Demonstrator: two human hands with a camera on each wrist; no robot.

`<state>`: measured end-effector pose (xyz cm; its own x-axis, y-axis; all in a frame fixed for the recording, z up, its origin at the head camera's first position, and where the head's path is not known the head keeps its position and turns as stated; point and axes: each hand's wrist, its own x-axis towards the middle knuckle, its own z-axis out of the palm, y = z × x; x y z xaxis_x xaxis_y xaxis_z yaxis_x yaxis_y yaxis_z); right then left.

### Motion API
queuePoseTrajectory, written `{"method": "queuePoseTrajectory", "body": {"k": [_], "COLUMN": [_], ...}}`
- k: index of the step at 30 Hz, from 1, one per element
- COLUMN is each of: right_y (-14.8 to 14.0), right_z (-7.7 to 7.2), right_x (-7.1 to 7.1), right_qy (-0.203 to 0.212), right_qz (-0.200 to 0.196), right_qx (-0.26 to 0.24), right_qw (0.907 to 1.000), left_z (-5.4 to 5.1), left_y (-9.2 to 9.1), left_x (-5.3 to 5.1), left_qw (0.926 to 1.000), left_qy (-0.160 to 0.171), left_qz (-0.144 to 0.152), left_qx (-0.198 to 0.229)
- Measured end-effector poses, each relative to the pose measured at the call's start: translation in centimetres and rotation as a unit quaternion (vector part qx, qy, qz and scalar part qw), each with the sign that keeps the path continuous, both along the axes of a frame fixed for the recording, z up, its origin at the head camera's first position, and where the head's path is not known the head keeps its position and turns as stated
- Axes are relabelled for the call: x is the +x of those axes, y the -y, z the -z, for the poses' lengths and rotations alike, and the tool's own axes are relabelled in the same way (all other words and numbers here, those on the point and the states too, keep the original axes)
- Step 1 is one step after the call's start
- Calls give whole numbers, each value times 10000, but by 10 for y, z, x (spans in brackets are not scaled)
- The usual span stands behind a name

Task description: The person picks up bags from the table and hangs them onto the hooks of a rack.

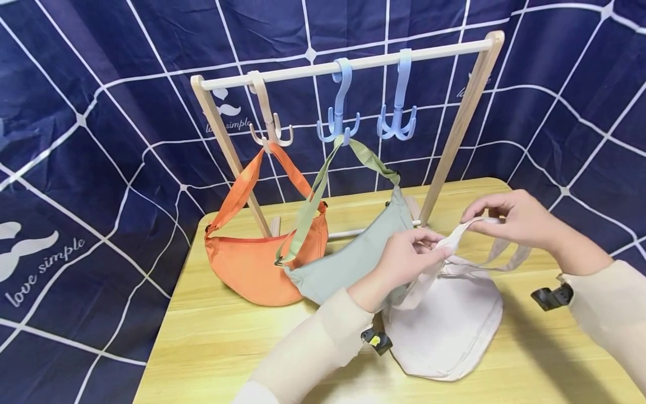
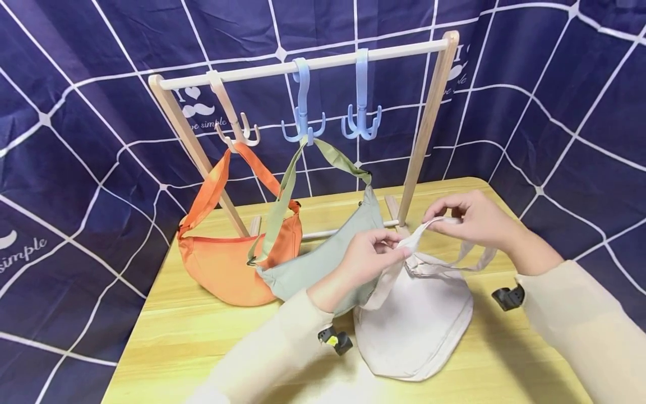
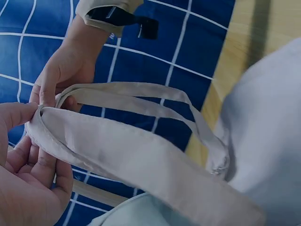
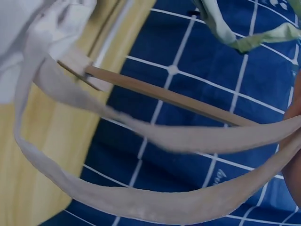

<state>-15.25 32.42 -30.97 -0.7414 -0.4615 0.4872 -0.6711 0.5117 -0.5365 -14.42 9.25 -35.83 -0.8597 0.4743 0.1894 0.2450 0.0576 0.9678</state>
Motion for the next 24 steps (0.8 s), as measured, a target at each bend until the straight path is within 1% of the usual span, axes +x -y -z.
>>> {"method": "queuePoseTrajectory", "body": {"k": [1,3,5,7,10,11,13,15,17,18,19,22,24], "right_y": [0,0,0,0,0,0,-2,-2,-2,-2,-1,3,6], "right_z": [-5,-14,-22,-30,-41,-44,-50,-55,-61,-63,-66,-74,-77], "right_x": [1,4,5,4,2,0,-3,-5,-6,-6,-6,-6,-7], "right_qy": [28,295,468,477,74,-22,-155,-59,-29,-44,-58,83,196], "right_qz": [103,257,319,321,143,47,-294,-678,-899,-927,-835,-828,-897], "right_qx": [-16,-144,-251,-315,-274,-342,-629,-1090,-1352,-1401,-1385,-1610,-1833], "right_qw": [9999,9991,9981,9978,9995,9994,9975,9917,9867,9858,9868,9834,9788], "left_z": [-4,-12,-20,-28,-41,-45,-54,-62,-68,-70,-73,-79,-82], "left_y": [-1,-2,-2,-2,-3,-3,-4,-5,-5,-5,-5,-3,-2], "left_x": [0,0,0,0,1,0,0,0,-1,-2,-2,-5,-7], "left_qw": [9999,9996,9989,9975,9958,9956,9955,9957,9952,9947,9944,9924,9920], "left_qy": [28,58,161,269,328,282,174,41,-55,-112,-140,-212,-323], "left_qz": [46,109,162,252,384,419,461,462,458,444,428,391,343], "left_qx": [89,238,415,597,768,786,806,805,863,918,957,1144,1167]}}
